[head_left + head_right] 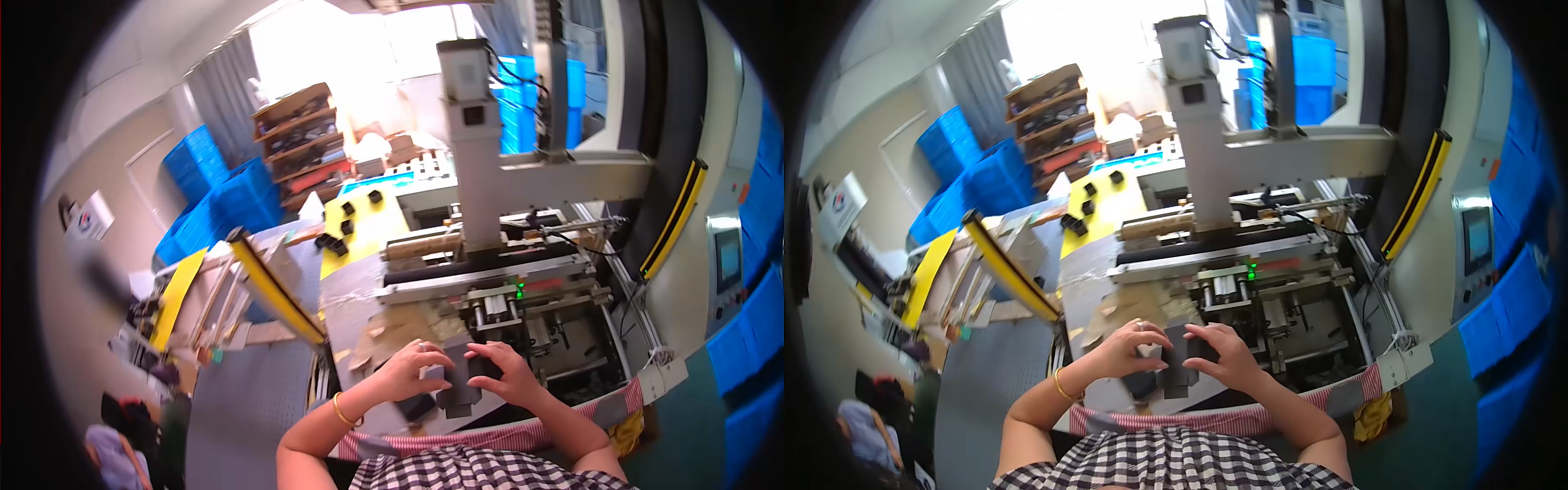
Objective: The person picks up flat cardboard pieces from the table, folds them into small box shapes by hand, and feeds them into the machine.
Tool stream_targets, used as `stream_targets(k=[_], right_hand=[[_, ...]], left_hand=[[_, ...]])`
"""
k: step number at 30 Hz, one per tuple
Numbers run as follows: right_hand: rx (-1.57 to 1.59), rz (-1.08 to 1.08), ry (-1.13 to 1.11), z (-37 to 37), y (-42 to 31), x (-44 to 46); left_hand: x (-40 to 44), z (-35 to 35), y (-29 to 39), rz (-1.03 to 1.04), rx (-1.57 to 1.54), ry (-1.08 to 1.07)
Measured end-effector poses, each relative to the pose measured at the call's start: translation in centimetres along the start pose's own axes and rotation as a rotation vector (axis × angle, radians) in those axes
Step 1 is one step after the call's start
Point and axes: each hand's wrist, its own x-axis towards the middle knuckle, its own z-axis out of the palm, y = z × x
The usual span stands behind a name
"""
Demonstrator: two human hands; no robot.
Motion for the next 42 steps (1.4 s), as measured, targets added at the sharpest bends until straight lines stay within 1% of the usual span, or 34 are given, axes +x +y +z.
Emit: stream_targets(k=[1,3,5,7,9,11,12,13,14,15,16,17,19,20,22,23,24,25,26,27,28,29,30,31,32,33,34,35,36,37,39,40,41,42], right_hand=[[-0.089,-0.050,-0.017,-0.4,1.0,0.8],[-0.104,-0.034,-0.015,-1.1,3.3,2.3],[-0.175,-0.116,-0.024,-2.1,5.3,4.1],[-0.271,-0.195,0.020,-3.7,6.7,6.3],[-0.303,-0.168,0.015,-5.8,7.9,9.1],[-0.302,-0.108,0.021,-7.7,9.4,12.5],[-0.151,-0.003,-0.013,-8.4,10.9,14.3],[0.001,0.101,-0.047,-9.0,13.2,16.2],[0.037,0.117,-0.023,-9.5,16.4,18.3],[0.073,0.133,0.000,-10.0,18.8,20.3],[0.145,0.151,0.040,-10.8,19.5,22.2],[0.218,0.167,0.081,-11.4,19.8,24.0],[0.111,0.075,0.146,-12.7,18.6,26.4],[-0.095,-0.048,0.097,-13.3,18.2,27.2],[-0.125,-0.091,0.085,-13.2,18.3,27.7],[-0.156,-0.136,0.074,-13.1,18.0,27.9],[-0.123,-0.076,0.118,-13.1,18.0,27.5],[0.082,-0.121,0.315,-12.7,16.9,27.1],[0.290,-0.167,0.505,-12.1,15.6,26.2],[0.410,-0.081,0.626,-10.7,12.0,23.8],[0.538,-0.008,0.757,-9.3,8.5,21.3],[0.377,0.098,0.675,-7.5,9.0,17.3],[0.304,-0.006,0.485,-4.4,8.2,14.2],[0.159,-0.051,0.234,-0.7,9.3,10.3],[0.147,-0.014,-0.032,2.1,5.7,7.6],[0.199,0.047,-0.268,4.9,5.9,3.6],[0.187,0.083,-0.421,7.1,3.8,0.7],[0.344,0.071,-0.492,9.0,1.5,-1.2],[0.342,0.047,-0.579,10.1,-1.2,-2.1],[0.411,0.169,-0.698,11.5,-2.2,-3.4],[0.538,0.241,-0.702,15.1,-4.6,-5.0],[0.584,0.307,-0.777,16.5,-5.8,-4.9],[0.602,0.375,-0.824,18.3,-7.0,-5.0],[0.590,0.331,-0.898,20.1,-8.1,-4.7]], left_hand=[[1.2,0.1,-0.9,0.034,0.048,-0.022],[3.0,0.4,-2.2,-0.005,0.014,-0.028],[4.8,0.4,-3.2,0.101,0.107,0.160],[7.5,-0.6,-4.1,0.151,0.105,0.193],[10.6,-1.8,-5.4,0.216,0.122,0.318],[14.2,-2.9,-6.9,0.025,-0.104,0.262],[16.3,-3.2,-8.7,0.038,-0.184,0.285],[18.8,-3.5,-11.9,0.064,-0.151,0.280],[21.0,-4.1,-14.1,0.027,-0.259,0.269],[23.0,-4.8,-14.1,-0.146,-0.626,0.256],[24.9,-6.3,-14.3,-0.102,-0.434,0.311],[26.6,-7.4,-15.8,0.064,-0.210,0.367],[28.5,-9.8,-14.8,-0.036,-0.158,0.350],[29.2,-10.3,-14.6,-0.039,-0.160,0.351],[29.7,-10.5,-14.1,0.079,0.080,0.367],[29.5,-10.0,-14.2,0.075,0.076,0.377],[29.2,-9.4,-14.5,0.142,0.094,0.460],[28.8,-9.2,-13.9,0.212,0.116,0.545],[27.7,-8.5,-13.0,0.208,0.159,0.623],[25.9,-7.8,-12.1,0.226,0.185,0.654],[23.3,-6.7,-11.3,0.239,0.054,0.637],[19.8,-5.8,-10.1,0.210,0.052,0.560],[16.0,-5.2,-8.8,0.302,0.075,0.490],[11.9,-4.6,-8.3,0.296,0.024,0.427],[7.7,-3.7,-9.0,0.268,-0.001,0.322],[3.3,-2.8,-9.6,0.228,-0.027,0.322],[-1.3,-2.4,-10.0,0.154,-0.019,0.400],[-6.2,-2.2,-10.1,0.080,-0.013,0.474],[-11.2,-2.2,-9.9,-0.156,-0.107,0.608],[-16.6,-1.8,-9.7,-0.386,-0.213,0.736],[-28.6,0.5,-12.7,-0.730,0.021,1.052],[-35.7,2.6,-15.2,-0.850,0.014,1.198],[-42.7,4.7,-16.1,-1.046,-0.002,1.297],[-51.1,8.2,-17.9,-1.133,0.093,1.377]])
